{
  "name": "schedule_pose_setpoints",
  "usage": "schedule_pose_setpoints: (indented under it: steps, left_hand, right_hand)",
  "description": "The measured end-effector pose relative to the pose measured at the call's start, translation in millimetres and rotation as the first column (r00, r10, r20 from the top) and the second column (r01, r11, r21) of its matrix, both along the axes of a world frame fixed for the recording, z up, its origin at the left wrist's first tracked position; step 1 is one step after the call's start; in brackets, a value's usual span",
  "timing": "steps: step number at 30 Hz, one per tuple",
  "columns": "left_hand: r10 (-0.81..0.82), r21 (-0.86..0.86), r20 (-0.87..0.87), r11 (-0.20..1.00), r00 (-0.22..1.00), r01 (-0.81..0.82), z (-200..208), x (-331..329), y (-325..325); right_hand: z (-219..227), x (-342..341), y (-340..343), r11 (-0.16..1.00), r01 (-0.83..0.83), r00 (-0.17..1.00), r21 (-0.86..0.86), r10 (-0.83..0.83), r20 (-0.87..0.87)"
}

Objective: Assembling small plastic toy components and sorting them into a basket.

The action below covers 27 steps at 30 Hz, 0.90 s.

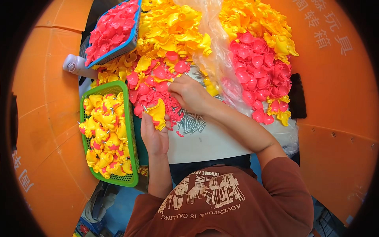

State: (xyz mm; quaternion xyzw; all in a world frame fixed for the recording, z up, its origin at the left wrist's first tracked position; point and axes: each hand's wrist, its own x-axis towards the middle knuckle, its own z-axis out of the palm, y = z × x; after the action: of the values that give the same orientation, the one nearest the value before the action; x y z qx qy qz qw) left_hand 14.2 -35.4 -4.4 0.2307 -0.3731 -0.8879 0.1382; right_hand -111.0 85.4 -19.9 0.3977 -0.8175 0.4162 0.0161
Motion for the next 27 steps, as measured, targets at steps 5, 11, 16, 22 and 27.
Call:
schedule_pose_setpoints:
  steps: [5,11,16,22,27]
  left_hand:
    - [-0.123,-0.339,-0.001,0.934,0.992,0.116,-4,2,11]
    - [-0.214,-0.358,-0.074,0.917,0.974,0.174,5,4,32]
    - [-0.327,-0.129,-0.214,0.944,0.921,0.305,16,4,37]
    - [-0.278,-0.12,-0.117,0.957,0.953,0.264,17,2,33]
    - [-0.266,-0.137,-0.137,0.959,0.954,0.248,14,1,37]
  right_hand:
    - [41,31,11,0.983,-0.129,0.981,-0.133,0.106,-0.164]
    - [53,36,17,0.966,-0.067,0.998,-0.249,0.067,-0.009]
    - [53,33,28,0.875,-0.069,0.97,-0.479,0.171,0.173]
    - [68,31,36,0.93,-0.082,0.995,-0.357,0.057,-0.079]
    - [61,34,35,0.967,-0.133,0.953,-0.218,0.065,-0.295]
